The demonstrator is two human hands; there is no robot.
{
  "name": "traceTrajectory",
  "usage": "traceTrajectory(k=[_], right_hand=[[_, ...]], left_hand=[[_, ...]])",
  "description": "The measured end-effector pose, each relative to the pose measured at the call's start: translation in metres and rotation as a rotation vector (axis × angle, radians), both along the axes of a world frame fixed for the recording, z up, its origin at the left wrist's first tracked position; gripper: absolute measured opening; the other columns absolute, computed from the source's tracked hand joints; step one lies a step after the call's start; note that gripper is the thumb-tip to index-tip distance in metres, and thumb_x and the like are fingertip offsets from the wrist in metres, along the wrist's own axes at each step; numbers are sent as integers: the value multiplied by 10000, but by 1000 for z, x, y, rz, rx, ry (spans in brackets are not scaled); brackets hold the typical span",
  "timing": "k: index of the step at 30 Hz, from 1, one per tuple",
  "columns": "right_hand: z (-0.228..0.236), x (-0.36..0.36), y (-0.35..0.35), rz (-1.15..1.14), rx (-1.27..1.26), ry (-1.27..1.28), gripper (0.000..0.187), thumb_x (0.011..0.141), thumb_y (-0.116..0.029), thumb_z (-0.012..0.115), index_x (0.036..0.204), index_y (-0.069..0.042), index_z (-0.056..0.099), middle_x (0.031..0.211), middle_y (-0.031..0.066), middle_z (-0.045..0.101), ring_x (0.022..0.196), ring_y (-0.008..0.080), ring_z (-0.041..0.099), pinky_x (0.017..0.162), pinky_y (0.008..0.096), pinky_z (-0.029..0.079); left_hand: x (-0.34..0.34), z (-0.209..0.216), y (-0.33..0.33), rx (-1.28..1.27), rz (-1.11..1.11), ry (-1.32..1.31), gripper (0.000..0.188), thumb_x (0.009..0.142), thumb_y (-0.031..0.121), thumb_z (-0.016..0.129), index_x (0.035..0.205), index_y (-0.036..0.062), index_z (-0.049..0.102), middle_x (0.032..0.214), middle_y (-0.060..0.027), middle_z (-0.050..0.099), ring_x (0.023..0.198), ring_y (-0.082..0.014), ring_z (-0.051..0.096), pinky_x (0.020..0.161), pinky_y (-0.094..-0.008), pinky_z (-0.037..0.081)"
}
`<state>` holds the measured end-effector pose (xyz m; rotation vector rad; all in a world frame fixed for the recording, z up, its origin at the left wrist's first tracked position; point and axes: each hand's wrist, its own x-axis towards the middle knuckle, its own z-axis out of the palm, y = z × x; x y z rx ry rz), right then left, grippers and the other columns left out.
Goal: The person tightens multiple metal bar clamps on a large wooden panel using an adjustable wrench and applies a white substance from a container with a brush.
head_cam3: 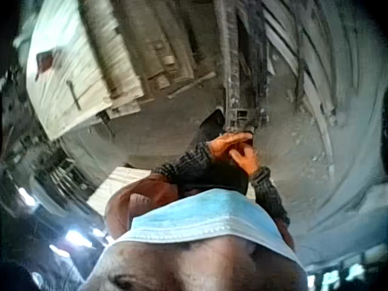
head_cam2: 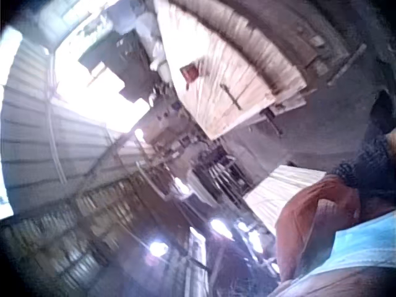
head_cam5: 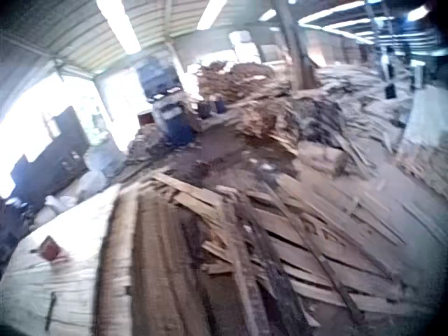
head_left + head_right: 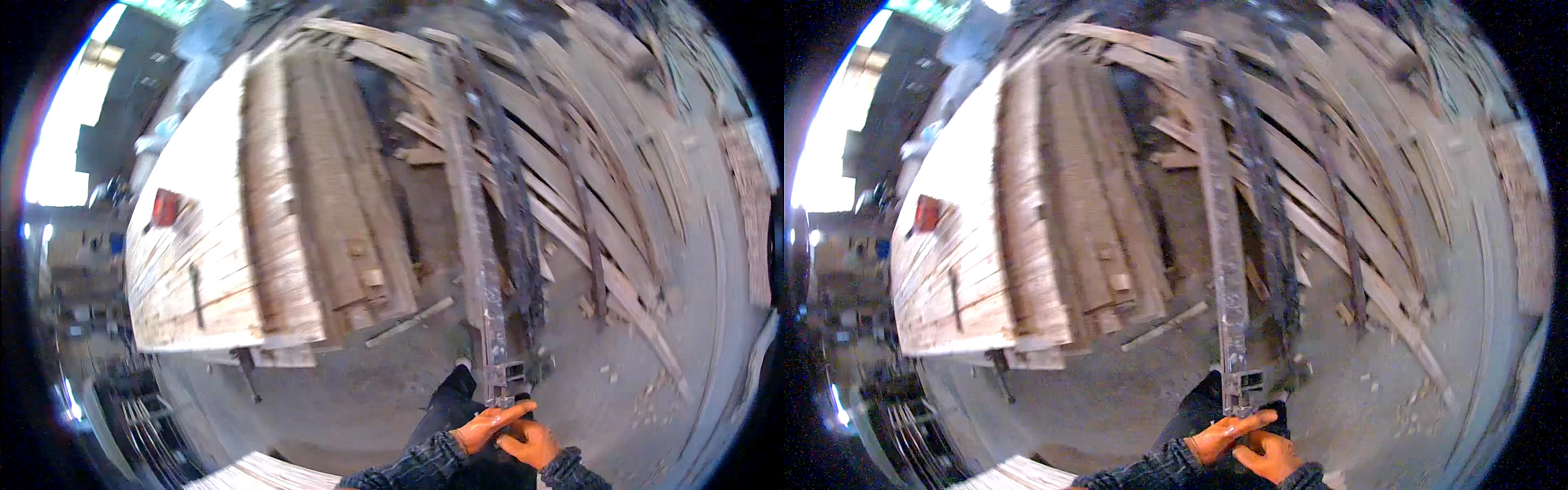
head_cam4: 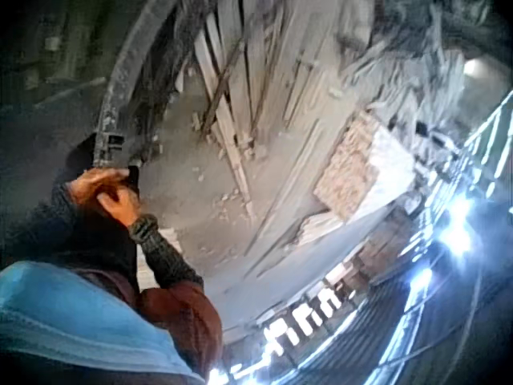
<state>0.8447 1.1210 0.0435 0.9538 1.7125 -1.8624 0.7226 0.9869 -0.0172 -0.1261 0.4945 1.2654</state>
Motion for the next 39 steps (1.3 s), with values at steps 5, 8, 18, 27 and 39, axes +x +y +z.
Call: traceTrajectory(k=[5, 8, 18, 27, 39], right_hand=[[57, -46, 20, 241, 116, -217, 401, 912, -344, 615, 1042, 32, 663, 890, 130, 712, 797, 188, 675, 730, 337, 521], [42, -62, 24, -246, -93, -66, 314, 915, -286, 611, 1016, 7, 665, 891, 121, 708, 767, 179, 671, 685, 324, 533], [52, -269, -82, -353, -751, -100, 512, 901, -456, 606, 1230, -83, 484, 1141, 89, 575, 989, 265, 581, 775, 418, 512], [-11, -317, -172, -575, -620, -265, 572, 822, -501, 703, 1122, -55, 508, 1014, 78, 598, 919, 240, 584, 829, 437, 521], [64, -341, -421, -299, -927, 202, 328, 906, -353, 651, 815, -74, 505, 738, 51, 500, 669, 213, 488, 617, 435, 454]], left_hand=[[-49, 64, -55, -171, 54, 275, 457, 993, 361, 466, 1308, 29, 487, 777, -43, 566, 700, -151, 531, 694, -289, 439], [-83, 122, -106, -291, 217, -6, 359, 1006, 345, 457, 1176, 32, 505, 582, 37, 330, 503, -100, 319, 507, -272, 315], [-58, 266, -247, -688, 33, 439, 268, 937, 352, 546, 920, 86, 521, 564, 11, 462, 417, -105, 441, 420, -276, 409], [41, 365, -354, -1144, -489, 1079, 390, 909, 348, 510, 1228, 128, 553, 894, -106, 707, 764, -303, 671, 682, -441, 515], [119, 280, -641, -1430, 129, 1339, 344, 801, 355, 670, 1082, 163, 617, 836, -126, 681, 775, -328, 653, 678, -427, 502]])
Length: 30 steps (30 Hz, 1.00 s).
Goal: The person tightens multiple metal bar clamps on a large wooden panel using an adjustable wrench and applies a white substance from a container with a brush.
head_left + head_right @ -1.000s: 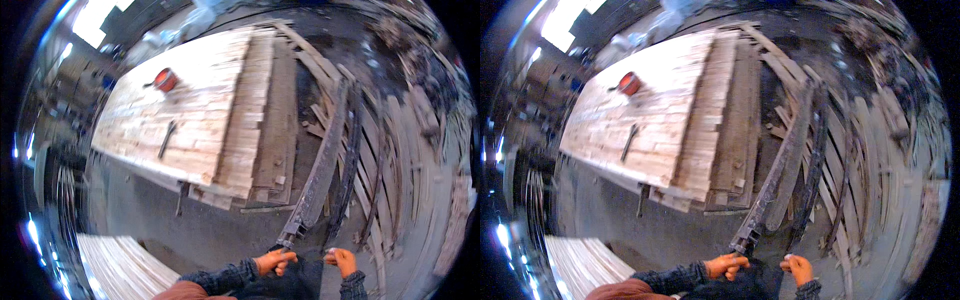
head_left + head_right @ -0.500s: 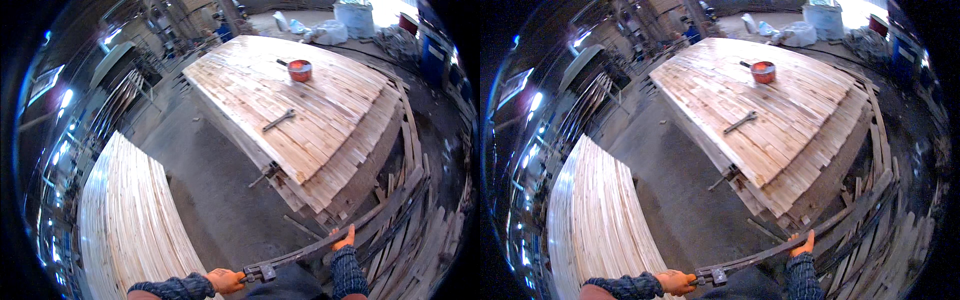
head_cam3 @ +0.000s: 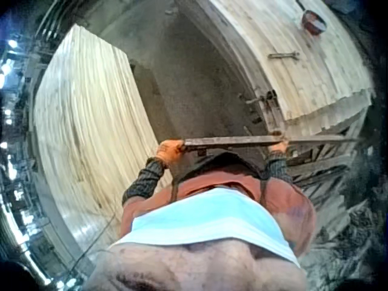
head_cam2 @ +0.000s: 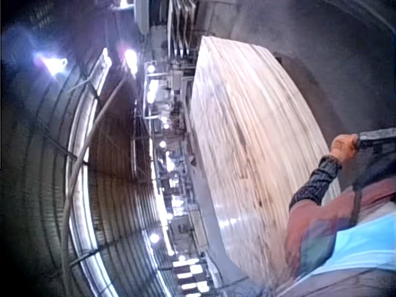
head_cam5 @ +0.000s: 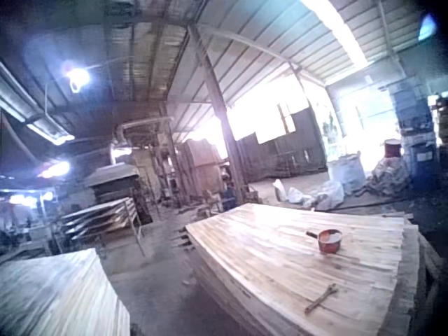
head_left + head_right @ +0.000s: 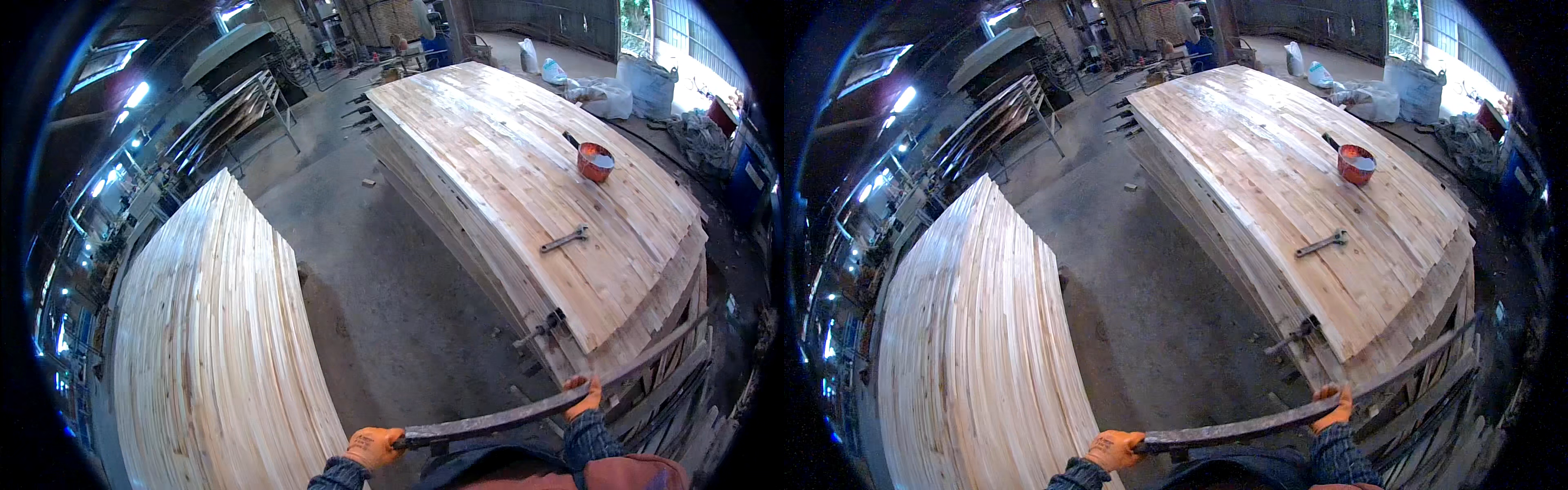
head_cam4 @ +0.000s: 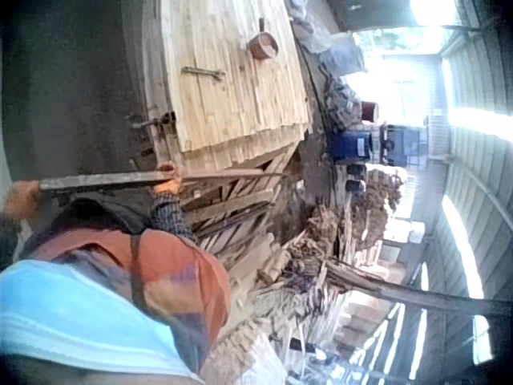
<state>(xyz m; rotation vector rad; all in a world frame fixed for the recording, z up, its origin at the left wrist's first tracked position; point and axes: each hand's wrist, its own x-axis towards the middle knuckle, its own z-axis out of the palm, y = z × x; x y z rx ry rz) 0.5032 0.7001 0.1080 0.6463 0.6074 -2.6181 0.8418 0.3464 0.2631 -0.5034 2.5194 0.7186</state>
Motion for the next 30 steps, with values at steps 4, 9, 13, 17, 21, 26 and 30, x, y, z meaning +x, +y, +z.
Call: traceTrajectory(k=[4, 9, 13, 17, 21, 26, 30], right_hand=[[103, -37, -114, -77, 79, 264, 374, 893, -311, 672, 779, -86, 397, 729, 34, 346, 661, 200, 351, 602, 378, 303], [170, -71, -228, -39, 45, 288, 401, 845, -355, 725, 1095, -60, 618, 879, 1, 580, 820, 179, 603, 737, 359, 562], [173, -114, -321, 112, 105, 479, 412, 859, -396, 697, 1125, -91, 618, 903, -6, 597, 799, 191, 624, 699, 370, 561], [158, -161, -433, 215, 5, 490, 413, 864, -391, 688, 1141, -94, 613, 932, 8, 614, 782, 194, 623, 699, 374, 557], [148, -187, -557, 235, -95, 239, 421, 858, -364, 698, 1161, -85, 610, 974, 16, 620, 865, 197, 628, 776, 374, 554], [115, -222, -706, 388, -315, 119, 413, 847, -351, 712, 1147, -80, 631, 973, 35, 654, 867, 206, 641, 836, 385, 556], [102, -247, -816, 348, -263, 16, 397, 833, -338, 728, 1126, -83, 644, 982, 45, 665, 840, 209, 653, 828, 387, 563]], left_hand=[[-13, -11, -96, 223, 171, -42, 387, 807, 356, 654, 1145, 170, 631, 953, -107, 683, 886, -268, 652, 786, -370, 493], [-62, -41, -196, 391, 196, -348, 414, 835, 431, 626, 1155, 168, 632, 1023, -88, 672, 939, -268, 632, 829, -353, 475], [-79, -60, -270, 680, 378, -229, 419, 823, 442, 686, 1069, 104, 657, 847, -37, 651, 743, -161, 607, 676, -309, 462], [-92, -73, -365, 758, 524, -189, 446, 822, 449, 706, 1064, 76, 663, 933, -33, 633, 824, -122, 568, 744, -289, 442], [-93, -48, -460, 744, 583, -309, 423, 833, 429, 715, 1044, 64, 679, 783, -36, 614, 706, -123, 561, 675, -277, 452], [-104, 2, -559, 680, 591, -144, 358, 857, 259, 658, 1141, 41, 641, 754, -77, 658, 656, -201, 626, 598, -362, 501], [-110, -18, -669, 1040, 600, -154, 381, 861, 263, 646, 1148, 12, 637, 855, -58, 653, 713, -167, 624, 656, -336, 528]])
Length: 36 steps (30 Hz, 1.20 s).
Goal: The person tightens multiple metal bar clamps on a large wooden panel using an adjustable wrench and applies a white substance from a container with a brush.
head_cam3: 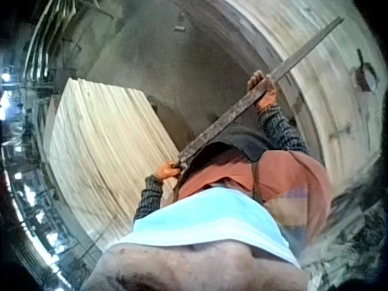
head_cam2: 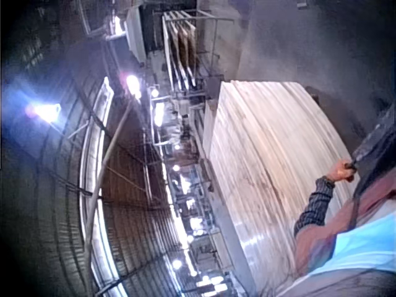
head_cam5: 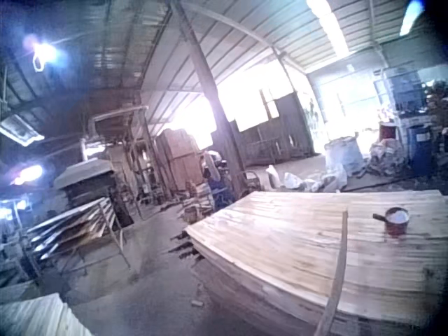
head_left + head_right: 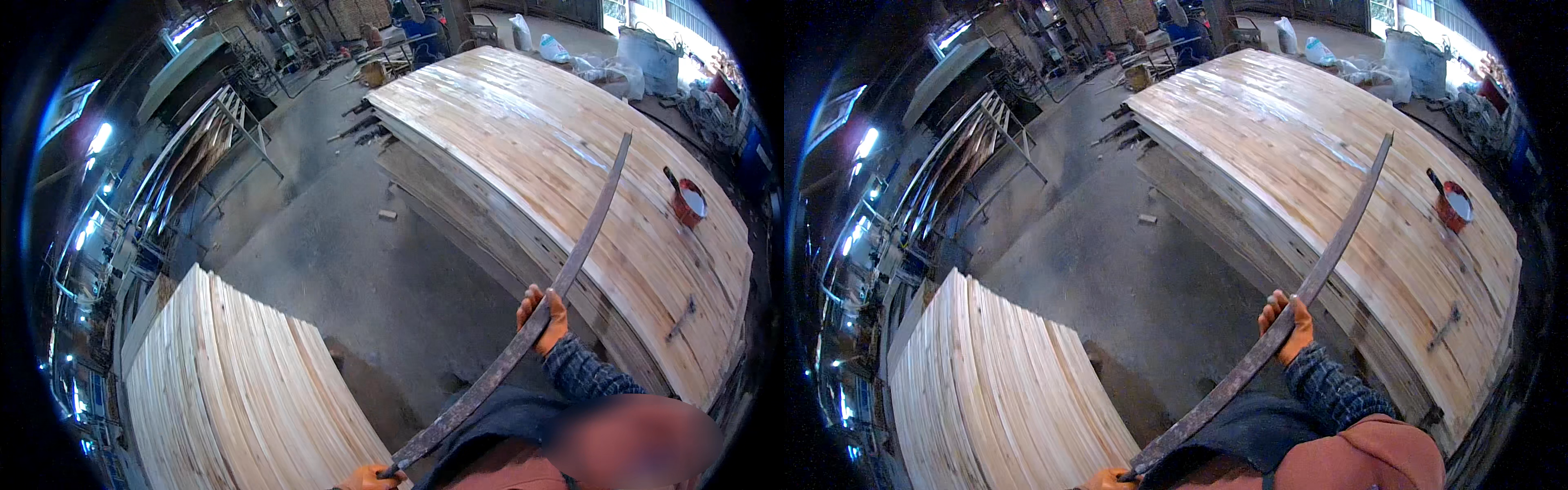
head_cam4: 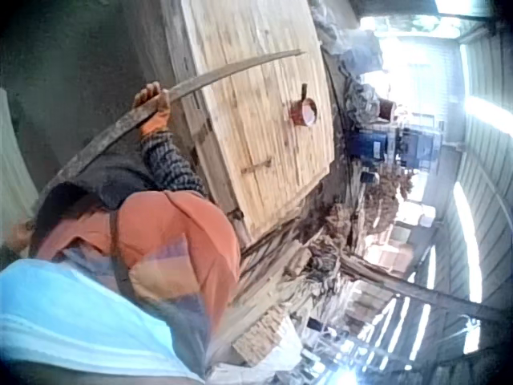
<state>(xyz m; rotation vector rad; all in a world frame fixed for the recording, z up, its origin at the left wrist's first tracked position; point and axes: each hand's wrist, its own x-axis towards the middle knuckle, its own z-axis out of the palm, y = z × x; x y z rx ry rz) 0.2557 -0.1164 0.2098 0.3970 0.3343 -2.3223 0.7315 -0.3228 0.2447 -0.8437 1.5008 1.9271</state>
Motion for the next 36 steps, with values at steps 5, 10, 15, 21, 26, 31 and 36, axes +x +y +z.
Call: traceTrajectory(k=[5, 10, 15, 21, 26, 31, 36], right_hand=[[-11, -49, -88, 13, -68, -58, 385, 818, -302, 742, 1111, -71, 647, 1011, 73, 673, 858, 229, 665, 804, 416, 572], [-15, -141, -150, -79, -66, 15, 417, 859, -329, 689, 1140, -29, 622, 1015, 107, 673, 892, 269, 664, 834, 427, 564], [-54, -287, -162, -153, -53, 74, 494, 860, -391, 681, 1163, -10, 595, 1043, 121, 670, 921, 277, 662, 842, 439, 562], [-87, -479, -162, -309, 232, 109, 582, 894, -495, 601, 1168, 16, 567, 1111, 128, 652, 1009, 297, 646, 866, 424, 555], [-92, -588, -148, -414, 441, 166, 572, 878, -448, 650, 1210, 4, 536, 1178, 117, 613, 1058, 260, 621, 899, 387, 545], [-108, -637, -143, -402, 534, 115, 520, 860, -434, 682, 1143, -20, 543, 1083, 104, 627, 983, 242, 642, 846, 373, 561], [-121, -604, -159, -373, 547, 126, 528, 817, -487, 714, 1066, -48, 559, 968, 85, 642, 902, 230, 661, 757, 364, 563]], left_hand=[[-66, 33, -87, -77, -66, -136, 381, 856, 270, 656, 1155, 34, 642, 871, -48, 658, 706, -144, 617, 613, -311, 522], [-166, 12, -163, -187, -213, -243, 377, 851, 232, 688, 1161, 25, 633, 906, -37, 661, 769, -141, 608, 668, -322, 519], [-301, -40, -194, -258, -140, 90, 367, 874, 240, 687, 1143, -2, 631, 1026, -65, 666, 958, -168, 580, 866, -350, 476], [-532, -14, -201, -444, -314, 27, 378, 877, 368, 652, 1138, 95, 655, 982, -131, 659, 908, -223, 629, 823, -342, 472], [-692, -52, -178, -441, -291, -43, 392, 877, 410, 657, 978, 32, 662, 671, -40, 627, 554, -108, 576, 523, -269, 447], [-797, -85, -149, -328, -198, -65, 400, 877, 366, 668, 1063, 13, 634, 662, -52, 627, 551, -118, 592, 510, -268, 478], [-773, -101, -165, -298, -209, -62, 353, 890, 306, 668, 1089, 16, 634, 662, -48, 621, 554, -114, 582, 522, -268, 472]])
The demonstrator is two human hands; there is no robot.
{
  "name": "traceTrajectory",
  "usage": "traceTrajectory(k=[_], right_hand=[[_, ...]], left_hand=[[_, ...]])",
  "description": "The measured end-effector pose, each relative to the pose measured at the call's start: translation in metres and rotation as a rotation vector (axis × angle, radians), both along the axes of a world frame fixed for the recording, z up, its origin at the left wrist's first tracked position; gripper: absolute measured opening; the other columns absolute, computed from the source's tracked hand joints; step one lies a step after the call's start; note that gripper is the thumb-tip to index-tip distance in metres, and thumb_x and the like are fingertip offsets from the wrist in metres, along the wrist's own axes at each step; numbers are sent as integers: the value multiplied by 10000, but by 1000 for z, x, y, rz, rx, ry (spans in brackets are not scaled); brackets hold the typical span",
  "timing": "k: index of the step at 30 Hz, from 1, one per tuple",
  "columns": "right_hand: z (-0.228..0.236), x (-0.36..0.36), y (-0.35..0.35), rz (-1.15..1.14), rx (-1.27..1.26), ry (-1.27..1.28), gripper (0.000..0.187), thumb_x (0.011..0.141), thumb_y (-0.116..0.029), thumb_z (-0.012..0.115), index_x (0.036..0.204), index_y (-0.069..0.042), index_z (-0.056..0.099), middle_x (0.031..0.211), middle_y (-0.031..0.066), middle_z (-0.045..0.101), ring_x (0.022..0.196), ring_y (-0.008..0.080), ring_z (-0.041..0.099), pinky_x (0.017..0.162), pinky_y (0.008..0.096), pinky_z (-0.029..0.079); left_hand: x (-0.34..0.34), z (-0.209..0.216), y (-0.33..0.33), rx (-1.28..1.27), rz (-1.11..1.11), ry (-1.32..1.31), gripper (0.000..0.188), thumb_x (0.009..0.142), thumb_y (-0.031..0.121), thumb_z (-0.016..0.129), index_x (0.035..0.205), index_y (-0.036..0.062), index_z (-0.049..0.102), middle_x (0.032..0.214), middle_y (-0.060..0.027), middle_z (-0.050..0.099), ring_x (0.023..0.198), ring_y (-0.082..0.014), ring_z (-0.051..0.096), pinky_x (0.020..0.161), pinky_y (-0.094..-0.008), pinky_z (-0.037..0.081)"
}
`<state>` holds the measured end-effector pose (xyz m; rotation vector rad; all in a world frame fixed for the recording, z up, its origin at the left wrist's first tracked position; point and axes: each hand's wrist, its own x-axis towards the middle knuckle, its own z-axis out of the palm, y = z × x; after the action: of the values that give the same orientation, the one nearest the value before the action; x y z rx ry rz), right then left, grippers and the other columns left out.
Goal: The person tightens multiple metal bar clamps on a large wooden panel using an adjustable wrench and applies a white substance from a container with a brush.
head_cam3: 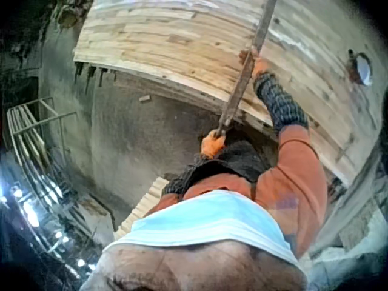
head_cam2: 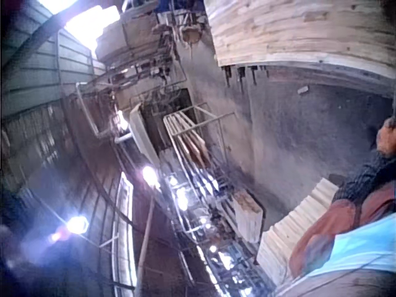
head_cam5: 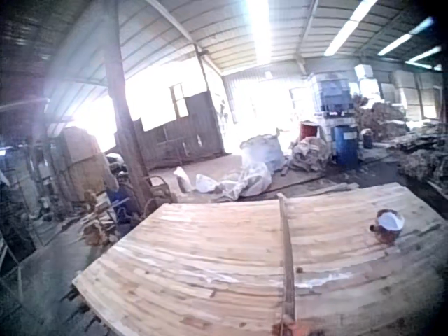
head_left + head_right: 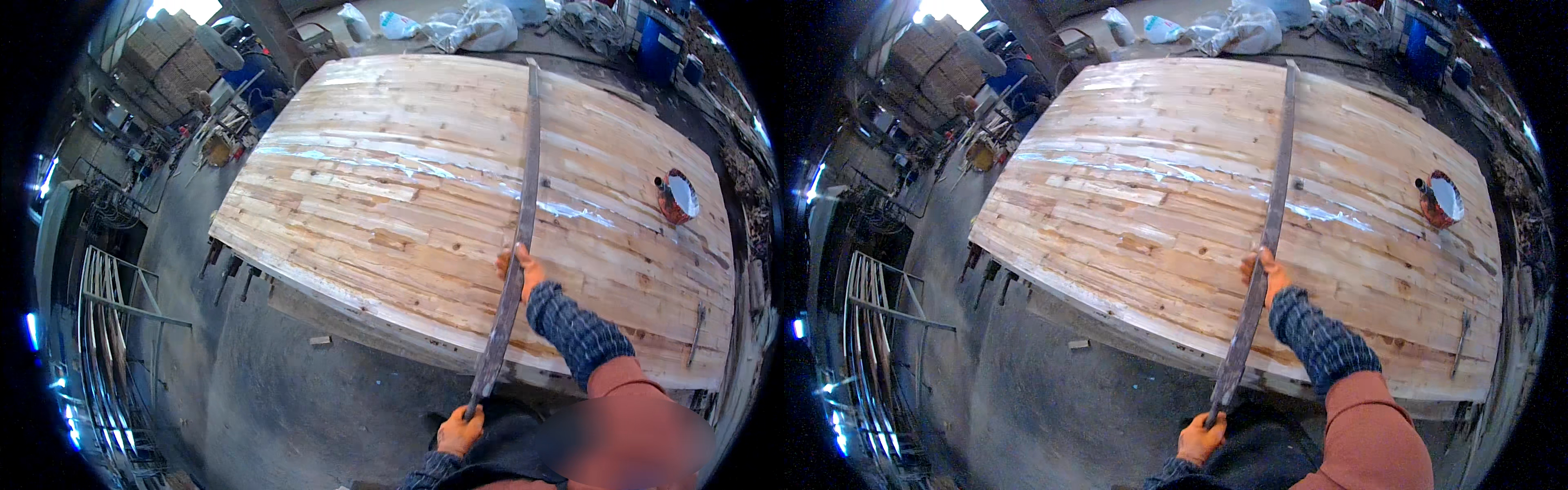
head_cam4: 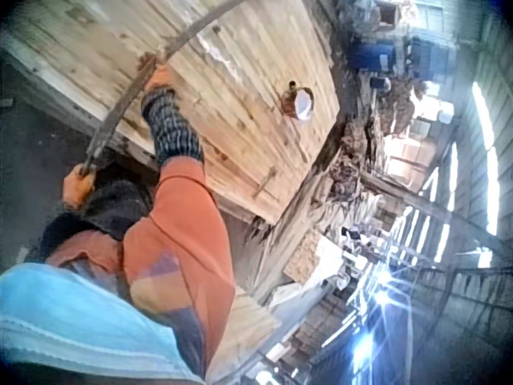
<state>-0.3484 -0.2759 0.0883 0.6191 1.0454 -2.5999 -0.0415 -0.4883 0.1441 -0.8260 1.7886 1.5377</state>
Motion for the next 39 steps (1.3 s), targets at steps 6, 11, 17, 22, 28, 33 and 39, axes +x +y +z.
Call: traceTrajectory(k=[6, 11, 17, 22, 28, 33, 39], right_hand=[[-21, 21, 0, 44, 277, -114, 493, 863, -473, 670, 1068, -33, 580, 900, 88, 655, 776, 212, 637, 701, 374, 536], [-12, 79, -11, -87, 984, 49, 553, 898, -319, 642, 1302, 18, 472, 1203, 145, 595, 1020, 195, 587, 861, 321, 485], [22, 217, -55, -147, 875, -165, 409, 944, -190, 601, 1298, -17, 489, 1159, 72, 608, 986, 146, 573, 792, 257, 462], [-29, 338, -107, -111, 908, -317, 402, 928, -194, 614, 1284, -33, 519, 1129, 80, 620, 972, 145, 573, 798, 278, 478], [-55, 350, -217, -99, 817, -460, 330, 946, -226, 601, 1167, 13, 552, 1023, 98, 660, 880, 164, 634, 753, 270, 509], [-59, 336, -240, -380, 267, -447, 308, 957, -272, 593, 1129, -19, 555, 782, 38, 614, 622, 114, 557, 535, 272, 455], [-84, 353, -218, -384, -901, -122, 492, 954, -486, 500, 1204, -66, 557, 685, -18, 524, 592, 106, 488, 506, 244, 361]], left_hand=[[1, -16, -13, 22, -163, 20, 434, 905, 418, 626, 1107, 34, 616, 674, -51, 622, 592, -133, 595, 579, -297, 484], [-4, -67, -35, 295, -117, 4, 322, 959, 249, 573, 1174, 14, 528, 765, -53, 582, 656, -140, 580, 604, -311, 492], [-4, -136, -66, 570, -213, -123, 374, 936, 194, 592, 1246, 13, 487, 924, -88, 604, 782, -161, 611, 706, -314, 516], [-17, -128, -88, 504, -334, 61, 543, 896, 236, 657, 1331, -12, 448, 1138, -150, 604, 1041, -217, 590, 925, -343, 467], [-88, -98, -91, 433, -265, 106, 692, 830, 268, 725, 1370, -24, 407, 1245, -214, 547, 1098, -280, 577, 942, -373, 473], [-125, -104, -79, 419, -440, 96, 711, 808, 250, 710, 1364, -60, 391, 1289, -211, 529, 1182, -297, 535, 1008, -383, 424], [-140, -77, -70, 568, -518, 45, 613, 844, 283, 655, 1293, -76, 442, 1201, -160, 571, 1098, -225, 550, 974, -331, 418]])
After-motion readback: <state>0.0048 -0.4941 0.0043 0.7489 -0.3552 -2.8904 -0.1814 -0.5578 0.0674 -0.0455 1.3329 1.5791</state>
